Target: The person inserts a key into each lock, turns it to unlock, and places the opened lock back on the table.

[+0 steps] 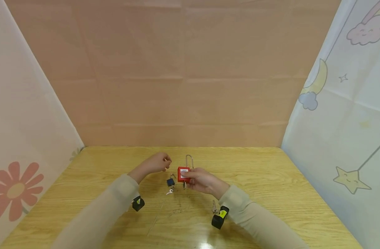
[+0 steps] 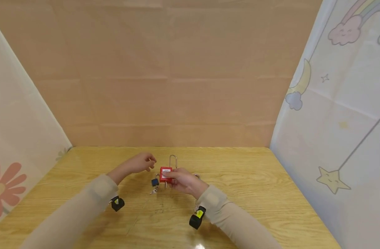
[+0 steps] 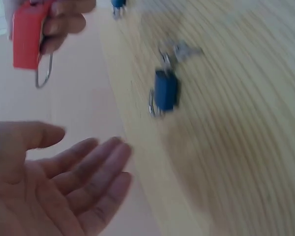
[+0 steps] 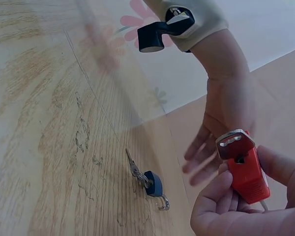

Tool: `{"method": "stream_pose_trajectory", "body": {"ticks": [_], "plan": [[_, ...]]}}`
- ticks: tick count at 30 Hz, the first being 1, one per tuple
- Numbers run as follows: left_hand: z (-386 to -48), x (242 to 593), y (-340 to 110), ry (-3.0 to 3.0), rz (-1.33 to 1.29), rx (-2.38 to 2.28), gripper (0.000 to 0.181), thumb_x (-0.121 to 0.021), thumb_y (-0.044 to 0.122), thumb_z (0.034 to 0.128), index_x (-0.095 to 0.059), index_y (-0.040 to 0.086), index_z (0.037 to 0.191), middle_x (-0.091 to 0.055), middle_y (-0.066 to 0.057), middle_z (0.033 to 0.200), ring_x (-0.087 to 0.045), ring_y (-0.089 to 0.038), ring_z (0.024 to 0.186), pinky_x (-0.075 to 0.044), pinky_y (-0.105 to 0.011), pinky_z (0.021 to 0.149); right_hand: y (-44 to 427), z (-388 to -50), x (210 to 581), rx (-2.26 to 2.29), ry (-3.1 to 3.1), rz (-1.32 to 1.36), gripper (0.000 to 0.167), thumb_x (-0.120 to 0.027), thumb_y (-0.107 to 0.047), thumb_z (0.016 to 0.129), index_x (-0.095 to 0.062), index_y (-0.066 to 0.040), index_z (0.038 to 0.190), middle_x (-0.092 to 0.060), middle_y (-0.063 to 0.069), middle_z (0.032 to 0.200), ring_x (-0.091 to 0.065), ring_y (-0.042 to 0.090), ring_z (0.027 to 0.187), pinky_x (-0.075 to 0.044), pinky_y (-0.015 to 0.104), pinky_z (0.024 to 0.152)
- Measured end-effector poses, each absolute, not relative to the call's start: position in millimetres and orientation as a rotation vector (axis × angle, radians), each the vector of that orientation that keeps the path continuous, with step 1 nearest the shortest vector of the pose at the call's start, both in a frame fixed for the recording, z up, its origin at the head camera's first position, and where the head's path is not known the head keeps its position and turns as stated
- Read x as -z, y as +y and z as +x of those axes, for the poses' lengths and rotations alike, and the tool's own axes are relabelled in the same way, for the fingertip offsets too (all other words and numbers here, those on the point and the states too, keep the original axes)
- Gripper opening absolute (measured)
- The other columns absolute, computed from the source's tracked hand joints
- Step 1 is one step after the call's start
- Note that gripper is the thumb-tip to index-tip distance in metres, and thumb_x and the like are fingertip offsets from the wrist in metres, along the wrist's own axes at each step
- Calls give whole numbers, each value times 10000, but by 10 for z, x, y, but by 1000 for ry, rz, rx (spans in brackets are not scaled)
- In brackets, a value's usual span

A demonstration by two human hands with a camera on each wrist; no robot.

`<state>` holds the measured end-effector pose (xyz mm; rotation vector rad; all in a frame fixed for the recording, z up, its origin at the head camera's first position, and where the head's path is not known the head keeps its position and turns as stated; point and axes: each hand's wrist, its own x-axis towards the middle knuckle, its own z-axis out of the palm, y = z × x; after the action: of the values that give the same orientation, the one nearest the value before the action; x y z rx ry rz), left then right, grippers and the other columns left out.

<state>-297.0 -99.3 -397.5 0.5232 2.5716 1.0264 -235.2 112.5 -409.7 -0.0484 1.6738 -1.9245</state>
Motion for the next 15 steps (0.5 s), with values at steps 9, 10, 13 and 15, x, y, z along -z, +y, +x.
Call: {"method": "stream_pose_trajectory", "body": {"ticks": [9, 10, 13, 15], "plan": [[-2862, 3911, -1261, 2570, 623, -479, 299, -509, 254, 1008, -628, 22, 1155, -658, -69, 920, -627, -204, 810, -508, -386, 746, 1138, -2363, 4084, 1921, 1704, -45, 421, -509, -138, 1004, -408, 138, 1305, -557, 61, 985, -493, 110, 792, -454, 232, 748], [-2852, 3906, -1283, 2554, 622, -452, 302, -504, 262, 1010, -627, 27, 1153, -651, -67, 913, -617, -201, 804, -500, -382, 745, 1140, -2363, 4083, 1919, 1706, -49, 423, -507, -138, 1004, -405, 140, 1306, -555, 61, 988, -492, 112, 794, -453, 232, 748], [-2826, 3889, -1335, 2515, 616, -439, 299, -496, 260, 1015, -616, 15, 1137, -641, -104, 862, -591, -219, 759, -467, -366, 729, 1144, -2370, 4084, 1916, 1711, -50, 425, -516, -136, 999, -411, 142, 1303, -559, 63, 987, -499, 116, 801, -451, 226, 731], [-2812, 3876, -1360, 2500, 612, -449, 304, -493, 256, 1016, -608, 5, 1142, -640, -117, 853, -580, -225, 743, -457, -366, 724, 1145, -2382, 4084, 1911, 1721, -52, 419, -520, -133, 996, -416, 142, 1295, -561, 65, 984, -505, 119, 803, -452, 220, 715]]}}
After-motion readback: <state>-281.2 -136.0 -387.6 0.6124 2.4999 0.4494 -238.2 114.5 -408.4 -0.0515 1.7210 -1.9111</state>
